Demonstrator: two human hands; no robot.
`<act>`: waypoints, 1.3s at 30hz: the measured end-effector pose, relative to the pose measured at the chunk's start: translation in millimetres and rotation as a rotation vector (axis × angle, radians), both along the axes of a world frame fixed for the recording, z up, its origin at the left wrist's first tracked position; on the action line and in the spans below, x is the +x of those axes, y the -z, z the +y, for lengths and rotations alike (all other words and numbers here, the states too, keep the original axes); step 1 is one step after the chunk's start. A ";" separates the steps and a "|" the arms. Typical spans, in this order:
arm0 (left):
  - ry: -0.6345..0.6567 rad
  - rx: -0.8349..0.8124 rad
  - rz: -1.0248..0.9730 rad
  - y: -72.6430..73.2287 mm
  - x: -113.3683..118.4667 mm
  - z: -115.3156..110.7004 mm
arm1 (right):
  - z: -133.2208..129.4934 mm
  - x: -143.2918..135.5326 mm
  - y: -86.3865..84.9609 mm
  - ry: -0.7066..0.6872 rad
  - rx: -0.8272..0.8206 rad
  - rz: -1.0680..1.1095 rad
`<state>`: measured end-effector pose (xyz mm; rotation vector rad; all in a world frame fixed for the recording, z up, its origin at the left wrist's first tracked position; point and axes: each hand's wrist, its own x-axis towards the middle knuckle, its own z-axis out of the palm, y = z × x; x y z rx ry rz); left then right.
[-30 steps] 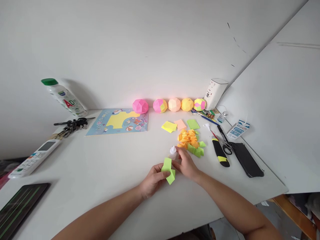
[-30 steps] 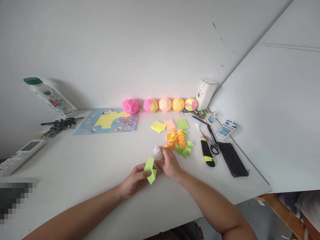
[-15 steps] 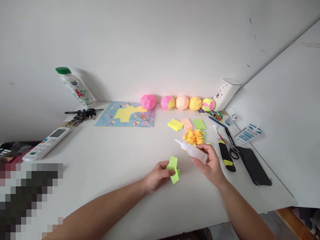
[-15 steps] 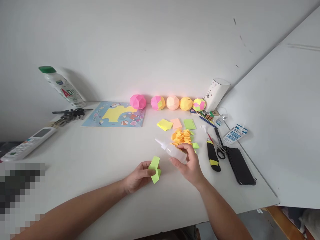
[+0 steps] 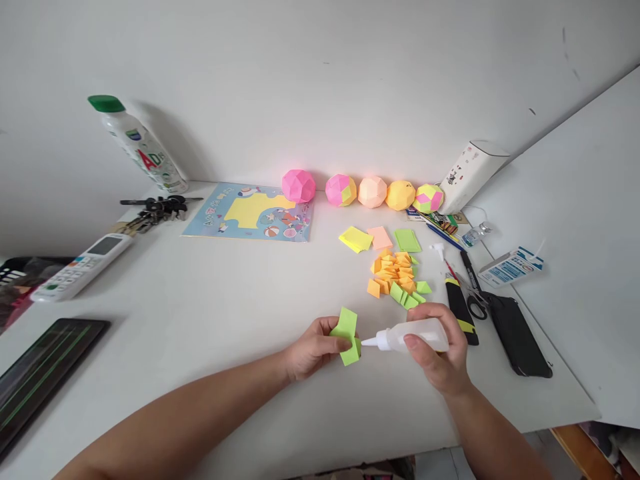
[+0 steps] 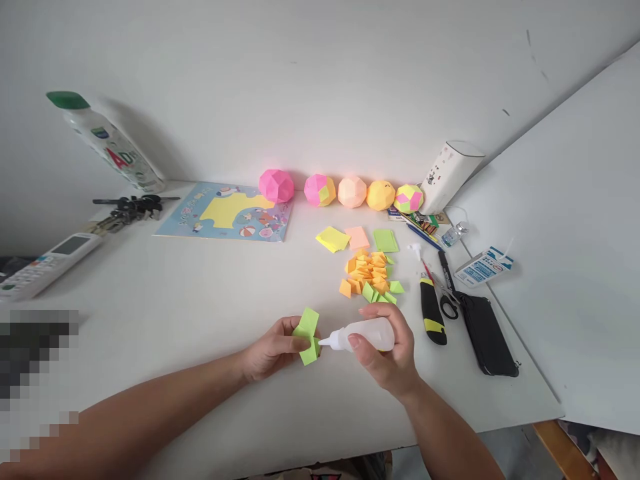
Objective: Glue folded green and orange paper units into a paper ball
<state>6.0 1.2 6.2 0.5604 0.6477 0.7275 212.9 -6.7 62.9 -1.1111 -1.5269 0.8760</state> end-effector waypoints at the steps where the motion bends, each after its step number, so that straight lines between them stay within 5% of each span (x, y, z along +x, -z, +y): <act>1: 0.001 -0.005 0.003 0.3 -0.2 0.1 | -0.5 -1.3 -0.4 0.009 -0.014 -0.018; 39: -0.019 0.026 0.003 1.5 1.0 0.8 | 5.2 -5.6 12.4 0.079 -0.015 -0.036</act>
